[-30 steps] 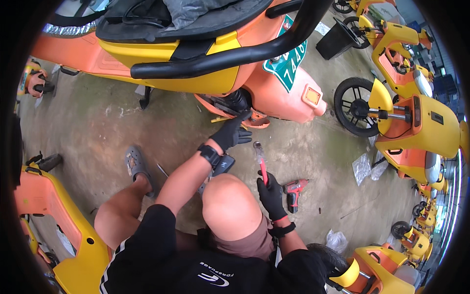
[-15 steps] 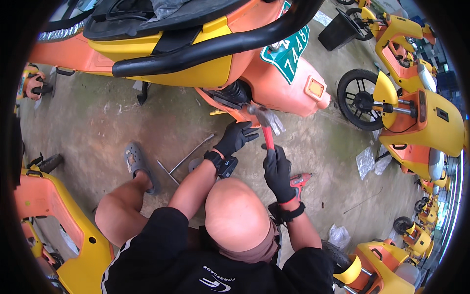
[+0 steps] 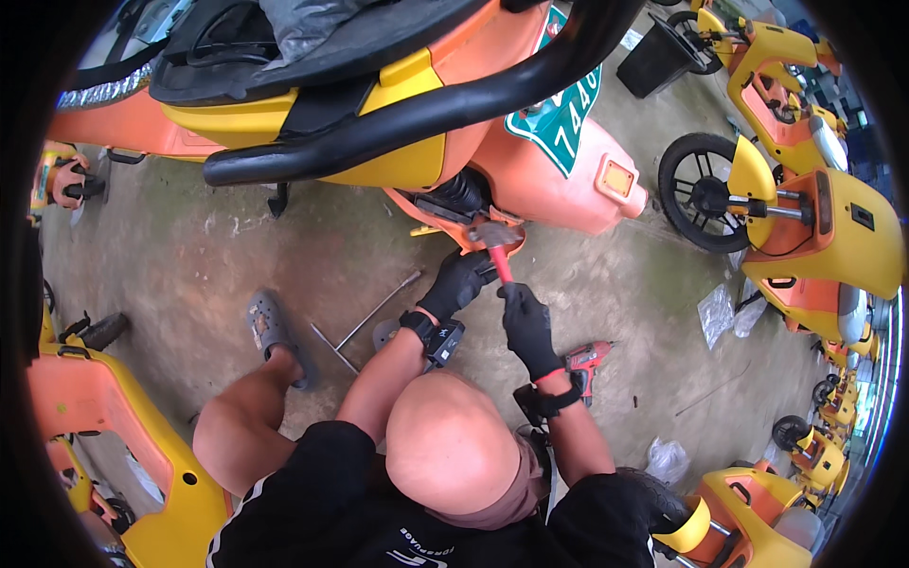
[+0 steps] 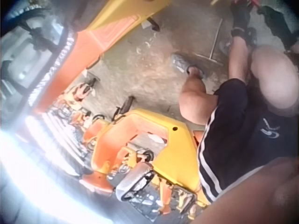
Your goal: The person uses a T-handle wrench and a hammer to loosen and remove parts from the rear of a moped, handling a small component and clearing debris.
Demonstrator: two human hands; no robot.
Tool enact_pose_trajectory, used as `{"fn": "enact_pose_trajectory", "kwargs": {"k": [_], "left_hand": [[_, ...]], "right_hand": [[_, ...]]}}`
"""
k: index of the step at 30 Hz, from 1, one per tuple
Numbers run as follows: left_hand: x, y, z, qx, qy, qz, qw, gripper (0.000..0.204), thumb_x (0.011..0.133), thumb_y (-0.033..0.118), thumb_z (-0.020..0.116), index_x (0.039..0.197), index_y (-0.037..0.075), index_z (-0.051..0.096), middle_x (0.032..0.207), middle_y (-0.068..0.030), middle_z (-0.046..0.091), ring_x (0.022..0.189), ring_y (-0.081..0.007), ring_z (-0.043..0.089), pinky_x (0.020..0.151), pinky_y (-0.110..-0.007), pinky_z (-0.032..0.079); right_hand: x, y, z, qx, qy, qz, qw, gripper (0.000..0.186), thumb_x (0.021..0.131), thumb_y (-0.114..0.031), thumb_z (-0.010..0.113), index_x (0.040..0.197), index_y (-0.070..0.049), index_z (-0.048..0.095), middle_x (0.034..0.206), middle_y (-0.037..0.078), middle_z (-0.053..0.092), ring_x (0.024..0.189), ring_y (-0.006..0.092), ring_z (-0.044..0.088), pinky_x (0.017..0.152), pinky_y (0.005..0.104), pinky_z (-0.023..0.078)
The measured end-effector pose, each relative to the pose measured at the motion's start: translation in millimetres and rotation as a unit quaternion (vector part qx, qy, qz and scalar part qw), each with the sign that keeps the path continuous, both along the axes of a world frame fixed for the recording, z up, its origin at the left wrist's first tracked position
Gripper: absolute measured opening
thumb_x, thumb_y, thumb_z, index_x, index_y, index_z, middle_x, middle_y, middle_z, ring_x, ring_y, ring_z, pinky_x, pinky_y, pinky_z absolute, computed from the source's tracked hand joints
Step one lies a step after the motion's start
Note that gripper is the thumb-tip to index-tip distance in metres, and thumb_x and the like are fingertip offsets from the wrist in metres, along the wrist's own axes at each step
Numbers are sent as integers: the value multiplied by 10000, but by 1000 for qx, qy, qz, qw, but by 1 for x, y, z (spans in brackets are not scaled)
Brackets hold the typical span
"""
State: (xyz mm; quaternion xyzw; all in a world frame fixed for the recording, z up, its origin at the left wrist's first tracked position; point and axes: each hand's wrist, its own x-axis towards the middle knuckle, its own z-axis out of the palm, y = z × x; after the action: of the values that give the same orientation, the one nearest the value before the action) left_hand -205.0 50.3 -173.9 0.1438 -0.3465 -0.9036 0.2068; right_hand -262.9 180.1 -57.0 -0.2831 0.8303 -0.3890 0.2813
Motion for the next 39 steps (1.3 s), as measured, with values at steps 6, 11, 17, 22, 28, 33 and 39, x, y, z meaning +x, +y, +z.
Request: {"fn": "enact_pose_trajectory", "kwargs": {"k": [6,11,17,22,28,33,39], "left_hand": [[-12,0,16,237,-5,34,971,262,842,103,586,1084,41,505,1047,-79,574,967,-215,577,856,-373,479],[-8,-6,12,200,11,-16,980,332,840,174,600,1113,16,497,1079,-114,567,983,-237,576,836,-391,486],[8,-19,30,110,-155,-111,975,421,859,351,574,1199,123,478,1157,-138,539,1058,-234,534,826,-414,466],[93,-53,-10,-26,-272,5,962,302,903,267,485,1125,72,550,951,-128,636,762,-219,638,691,-324,525],[261,-28,-77,-605,-645,159,439,548,686,212,602,1201,78,471,1192,-156,498,1107,-302,457,869,-506,386],[297,15,-81,-816,-505,-22,280,473,749,162,524,1213,103,451,1138,-125,505,1054,-265,483,844,-518,371],[292,2,-77,-796,-515,-136,289,414,746,127,501,1158,90,478,841,-69,545,778,-234,553,751,-423,376]], "right_hand": [[8,-3,20,-103,-67,-75,990,325,966,-321,358,878,-63,536,485,-44,360,377,40,336,362,221,269],[13,-10,19,-43,-120,-33,991,327,963,-332,355,914,-56,524,483,-33,366,353,50,333,325,226,279],[9,42,21,-94,-180,-113,973,286,952,-307,411,915,-59,547,504,-18,392,387,54,370,359,249,304],[-15,107,-61,-11,79,-60,995,306,928,-324,455,891,-37,555,532,87,488,467,199,511,486,366,410],[-9,128,-98,261,167,105,945,342,853,-423,511,914,-95,582,658,173,602,647,358,602,580,451,459],[-2,150,-146,263,157,125,944,327,800,-359,548,1020,-117,556,872,177,608,805,349,598,659,455,474],[12,137,-139,278,217,42,935,542,768,-319,556,1235,-77,420,962,175,562,854,343,572,698,462,466]]}}
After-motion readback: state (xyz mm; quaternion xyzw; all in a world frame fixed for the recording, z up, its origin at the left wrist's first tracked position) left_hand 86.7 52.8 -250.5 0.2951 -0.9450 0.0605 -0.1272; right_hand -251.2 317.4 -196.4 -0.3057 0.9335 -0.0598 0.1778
